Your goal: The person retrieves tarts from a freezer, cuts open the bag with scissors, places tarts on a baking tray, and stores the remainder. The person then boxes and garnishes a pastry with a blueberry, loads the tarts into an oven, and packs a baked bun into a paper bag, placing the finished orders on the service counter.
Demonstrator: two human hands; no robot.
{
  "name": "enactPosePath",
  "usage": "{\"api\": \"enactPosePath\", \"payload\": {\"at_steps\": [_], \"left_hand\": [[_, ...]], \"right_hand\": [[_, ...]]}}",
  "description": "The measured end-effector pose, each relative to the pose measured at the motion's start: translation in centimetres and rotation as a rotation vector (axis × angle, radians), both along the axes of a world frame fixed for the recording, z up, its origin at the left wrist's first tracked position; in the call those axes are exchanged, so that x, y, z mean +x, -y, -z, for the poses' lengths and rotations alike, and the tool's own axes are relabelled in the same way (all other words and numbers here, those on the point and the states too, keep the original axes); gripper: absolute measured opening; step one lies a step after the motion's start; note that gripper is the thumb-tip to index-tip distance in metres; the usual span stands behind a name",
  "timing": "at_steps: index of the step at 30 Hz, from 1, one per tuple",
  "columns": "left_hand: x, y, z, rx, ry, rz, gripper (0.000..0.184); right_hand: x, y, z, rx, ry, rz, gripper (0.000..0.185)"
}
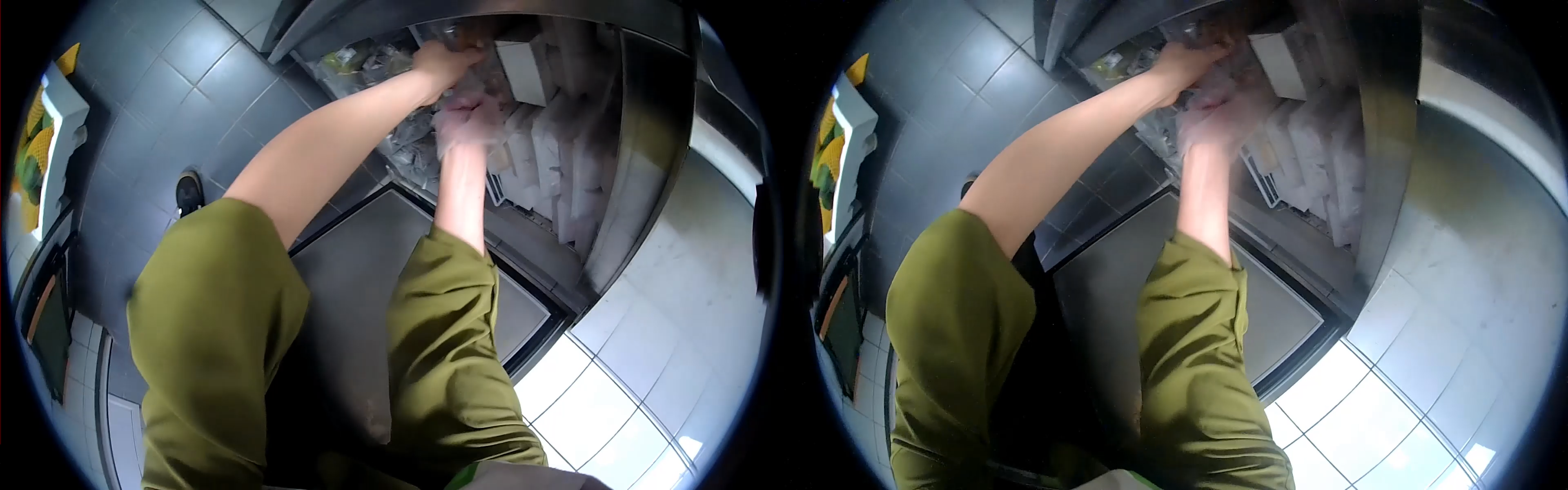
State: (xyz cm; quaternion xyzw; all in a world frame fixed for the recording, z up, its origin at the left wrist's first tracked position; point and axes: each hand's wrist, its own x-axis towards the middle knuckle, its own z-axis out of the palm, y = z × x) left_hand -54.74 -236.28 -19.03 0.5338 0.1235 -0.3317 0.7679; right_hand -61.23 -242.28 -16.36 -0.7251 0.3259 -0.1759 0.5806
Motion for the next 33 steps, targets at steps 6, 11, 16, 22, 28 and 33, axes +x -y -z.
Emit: {"api": "enactPosePath", "payload": {"at_steps": [6,11,16,22,28,33], "left_hand": [[-1.5,-0.4,2.2,-0.048,0.262,-0.038,0.038],[-4.9,-2.4,1.1,-0.159,0.232,-0.125,0.035],[-7.9,-6.7,-1.1,-0.227,0.235,-0.224,0.029],[-13.5,-13.2,-2.0,-0.330,0.049,-0.292,0.042],[-17.0,-19.8,-2.4,-0.485,-0.101,-0.245,0.042],[-18.2,-23.2,-0.1,-0.418,-0.162,-0.252,0.051]], "right_hand": [[-5.3,2.1,-3.2,-0.930,-0.230,-0.445,0.033],[0.5,8.1,-2.0,-0.748,-0.126,-0.485,0.033],[2.7,9.2,-3.6,0.637,0.202,-0.105,0.036],[3.6,12.8,-2.9,1.311,0.240,-0.070,0.041],[2.5,7.8,-1.2,-0.027,-0.119,-0.316,0.038],[-2.6,1.5,-2.6,0.162,-0.050,-0.220,0.030]]}}
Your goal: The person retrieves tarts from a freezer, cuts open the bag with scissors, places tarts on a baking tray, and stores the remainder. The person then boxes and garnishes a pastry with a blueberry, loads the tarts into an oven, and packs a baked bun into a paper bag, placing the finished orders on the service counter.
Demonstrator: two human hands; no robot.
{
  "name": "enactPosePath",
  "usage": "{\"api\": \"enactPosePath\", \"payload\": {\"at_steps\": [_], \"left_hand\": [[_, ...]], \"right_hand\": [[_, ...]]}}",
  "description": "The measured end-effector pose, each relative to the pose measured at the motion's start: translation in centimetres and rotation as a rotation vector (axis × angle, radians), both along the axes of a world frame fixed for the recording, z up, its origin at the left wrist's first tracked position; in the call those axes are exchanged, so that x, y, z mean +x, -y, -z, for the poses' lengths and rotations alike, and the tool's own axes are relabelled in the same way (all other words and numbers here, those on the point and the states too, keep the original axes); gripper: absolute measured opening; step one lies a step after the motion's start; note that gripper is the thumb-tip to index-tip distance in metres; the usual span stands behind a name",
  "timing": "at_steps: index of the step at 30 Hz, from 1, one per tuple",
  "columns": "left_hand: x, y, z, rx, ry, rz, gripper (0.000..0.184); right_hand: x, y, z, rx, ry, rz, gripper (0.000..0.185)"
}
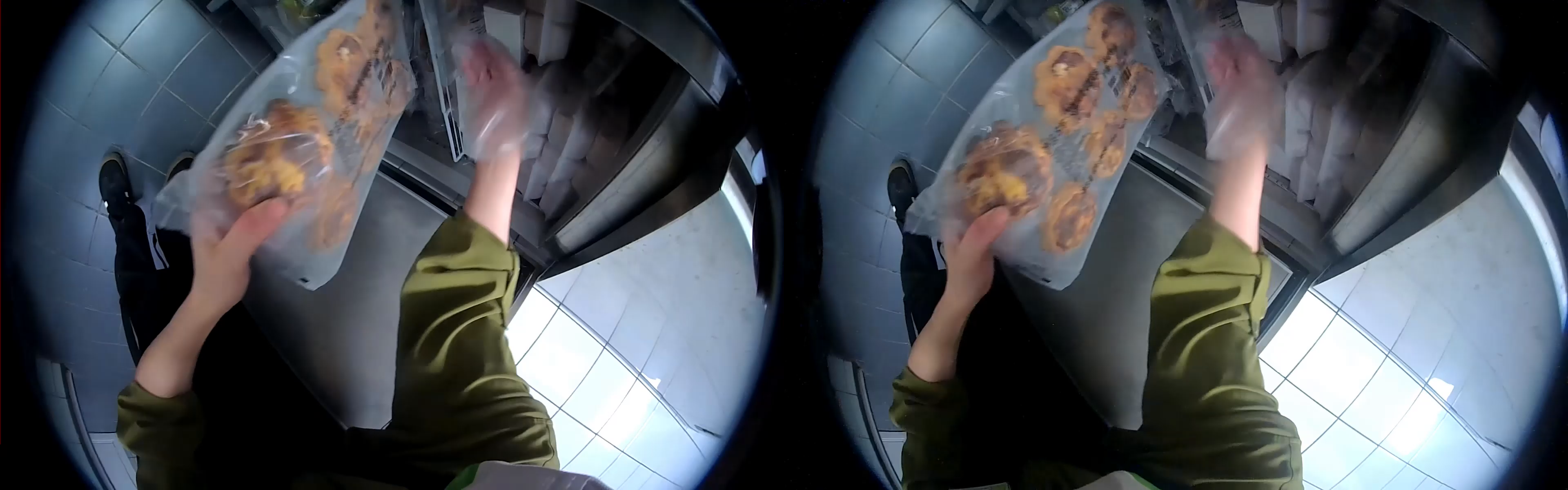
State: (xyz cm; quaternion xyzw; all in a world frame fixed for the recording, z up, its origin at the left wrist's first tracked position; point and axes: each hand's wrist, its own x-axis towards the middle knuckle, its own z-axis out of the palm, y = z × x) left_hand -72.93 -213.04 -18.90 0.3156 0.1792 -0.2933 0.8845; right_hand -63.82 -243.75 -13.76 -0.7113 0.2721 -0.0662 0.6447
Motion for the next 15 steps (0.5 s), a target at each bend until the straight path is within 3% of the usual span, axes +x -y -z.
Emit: {"api": "enactPosePath", "payload": {"at_steps": [2,4,5,7,9,10,12,13,15], "left_hand": [[-0.1,-1.9,0.3,0.006,-0.021,-0.015,0.061],[-0.8,-4.0,0.4,-0.024,-0.067,0.002,0.066],[-1.3,-5.3,0.4,-0.052,-0.094,0.017,0.067],[-1.8,-8.5,0.4,-0.094,-0.137,0.067,0.069],[-2.6,-11.1,0.3,-0.135,-0.160,0.129,0.071],[-3.2,-12.2,-0.1,-0.098,-0.179,0.108,0.070],[-3.4,-14.9,-2.1,-0.042,-0.220,0.056,0.067],[-3.9,-16.1,-3.2,-0.023,-0.239,0.032,0.066],[-4.8,-19.5,-5.7,0.045,-0.175,-0.004,0.059]], "right_hand": [[-2.4,-3.8,0.1,-0.319,-0.152,0.124,0.029],[-6.4,-1.8,3.0,-0.244,-0.221,0.149,0.037],[-9.5,-0.2,4.8,-0.132,-0.240,-0.074,0.054],[-9.4,-6.5,4.1,0.252,-0.360,0.062,0.060],[-9.9,-8.7,4.0,0.658,-0.258,0.134,0.058],[-10.2,-10.0,3.3,0.661,-0.197,0.130,0.053],[-9.6,-14.2,-0.2,0.342,-0.161,-0.143,0.045],[-10.4,-13.8,-0.4,0.504,-0.172,-0.043,0.042],[-9.8,-17.6,-4.4,0.517,-0.174,-0.092,0.040]]}}
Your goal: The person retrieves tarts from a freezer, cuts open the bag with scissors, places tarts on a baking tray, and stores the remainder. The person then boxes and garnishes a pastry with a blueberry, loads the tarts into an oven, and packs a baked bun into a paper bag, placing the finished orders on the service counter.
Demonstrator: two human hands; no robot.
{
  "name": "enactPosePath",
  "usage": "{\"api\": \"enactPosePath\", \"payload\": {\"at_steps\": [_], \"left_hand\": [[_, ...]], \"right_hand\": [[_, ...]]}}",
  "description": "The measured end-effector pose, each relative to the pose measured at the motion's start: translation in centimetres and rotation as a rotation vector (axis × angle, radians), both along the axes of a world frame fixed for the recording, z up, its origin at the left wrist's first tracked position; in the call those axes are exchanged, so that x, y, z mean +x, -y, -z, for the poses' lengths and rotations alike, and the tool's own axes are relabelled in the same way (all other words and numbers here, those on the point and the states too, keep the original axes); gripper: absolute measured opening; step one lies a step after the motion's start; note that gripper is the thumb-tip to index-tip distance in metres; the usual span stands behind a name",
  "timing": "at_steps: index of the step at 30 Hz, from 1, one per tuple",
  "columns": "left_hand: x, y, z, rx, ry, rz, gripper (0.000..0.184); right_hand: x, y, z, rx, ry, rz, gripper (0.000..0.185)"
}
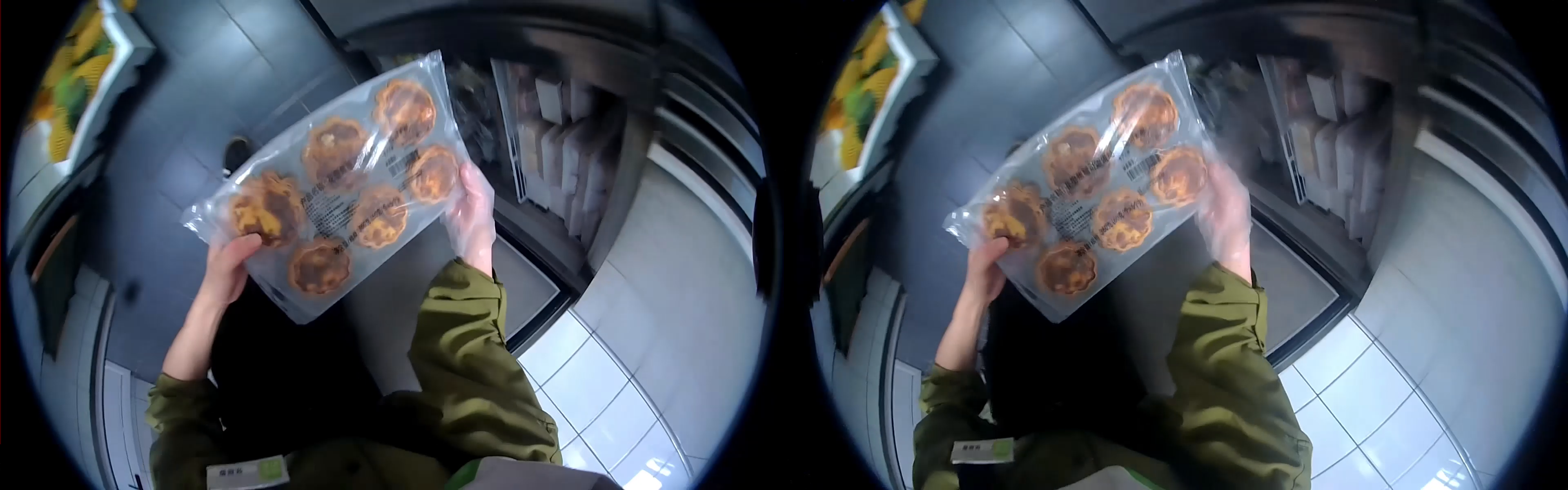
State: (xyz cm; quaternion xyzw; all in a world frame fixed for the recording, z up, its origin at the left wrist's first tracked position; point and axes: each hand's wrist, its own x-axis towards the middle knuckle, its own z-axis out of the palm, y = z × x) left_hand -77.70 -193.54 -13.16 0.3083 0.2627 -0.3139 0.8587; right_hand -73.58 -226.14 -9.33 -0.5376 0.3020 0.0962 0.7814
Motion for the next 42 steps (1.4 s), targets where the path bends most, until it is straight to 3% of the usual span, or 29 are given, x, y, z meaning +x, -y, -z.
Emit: {"api": "enactPosePath", "payload": {"at_steps": [2,4,6,8,10,13,14,16,17,20,21,22,23,25,26,28,29,30,32,33,34,36,37,38,40,42], "left_hand": [[-1.5,-3.2,-2.7,0.145,-0.075,-0.074,0.059],[-2.2,-6.2,-6.2,0.130,-0.082,-0.203,0.058],[-2.0,-8.4,-9.8,0.006,-0.046,-0.333,0.057],[-0.9,-11.7,-13.9,-0.085,-0.056,-0.446,0.058],[0.3,-16.1,-14.2,0.011,0.165,-0.516,0.060],[1.2,-19.2,-18.5,-0.228,0.257,-0.382,0.060],[2.4,-21.8,-18.7,-0.229,0.310,-0.387,0.059],[3.3,-24.3,-18.8,-0.194,0.381,-0.359,0.059],[3.6,-24.2,-19.2,-0.086,0.376,-0.400,0.062],[2.2,-19.6,-17.2,-0.002,0.335,-0.670,0.059],[1.5,-18.4,-15.4,-0.087,0.331,-0.845,0.061],[0.5,-17.3,-15.3,-0.061,0.295,-0.966,0.059],[-1.0,-16.9,-15.0,-0.285,0.363,-0.981,0.060],[-4.5,-18.2,-15.0,-0.400,0.370,-1.229,0.061],[-5.2,-16.7,-18.4,-0.298,0.374,-1.362,0.060],[-9.6,-16.6,-17.2,-0.281,0.591,-1.476,0.059],[-12.2,-15.9,-16.1,-0.202,0.680,-1.593,0.059],[-13.6,-14.7,-16.0,-0.127,0.711,-1.771,0.059],[-16.1,-11.9,-16.3,0.024,0.729,-2.106,0.059],[-14.3,-12.3,-20.9,0.164,0.708,-2.066,0.058],[-8.8,-10.5,-22.6,0.285,0.691,-2.205,0.058],[-9.5,-9.4,-20.3,0.493,0.684,-2.381,0.058],[-10.0,-7.9,-19.5,0.435,0.735,-2.365,0.055],[-10.2,-6.7,-18.7,0.383,0.736,-2.418,0.055],[-13.6,-6.3,-18.8,0.284,0.746,-2.477,0.054],[-13.3,-5.9,-15.6,0.243,0.507,-2.585,0.056]], "right_hand": [[-0.1,-1.7,-2.1,-0.041,0.005,-0.073,0.034],[0.4,-4.5,-4.6,0.013,0.024,-0.061,0.029],[1.7,-8.7,-9.0,0.016,0.073,-0.034,0.025],[3.6,-12.8,-15.3,-0.016,0.038,-0.215,0.020],[6.0,-16.0,-13.8,0.027,0.171,-0.364,0.013],[8.5,-16.6,-17.7,-0.154,0.182,-0.672,0.014],[10.5,-19.6,-17.7,-0.554,0.439,-0.733,0.015],[13.4,-24.1,-21.0,-0.908,0.882,-0.683,0.015],[14.5,-26.0,-22.7,-0.904,0.854,-0.615,0.013],[20.0,-27.5,-21.1,-0.406,0.633,-0.646,0.017],[22.0,-29.2,-19.7,-0.152,0.645,-0.739,0.018],[22.9,-31.1,-19.3,-0.083,0.634,-0.848,0.018],[23.3,-33.3,-19.5,-0.039,0.619,-0.960,0.018],[21.7,-39.3,-21.6,0.024,0.516,-1.231,0.020],[21.2,-39.9,-25.5,-0.124,0.622,-1.379,0.024],[18.3,-44.1,-24.5,0.247,0.505,-1.489,0.027],[16.4,-45.7,-25.7,0.255,0.470,-1.656,0.028],[14.0,-47.4,-25.8,0.165,0.639,-1.704,0.025],[9.6,-49.8,-30.3,0.144,0.494,-2.182,0.020],[14.0,-52.4,-30.3,0.258,0.481,-2.292,0.019],[17.4,-54.7,-34.7,0.291,0.424,-2.422,0.022],[14.6,-58.4,-31.7,0.396,0.406,-2.569,0.025],[12.8,-59.6,-29.8,0.302,0.567,-2.616,0.026],[11.1,-59.8,-27.8,0.402,0.538,-2.556,0.024],[4.7,-60.3,-27.8,0.538,0.732,-2.466,0.021],[1.9,-60.9,-28.9,0.535,0.142,-2.560,0.020]]}}
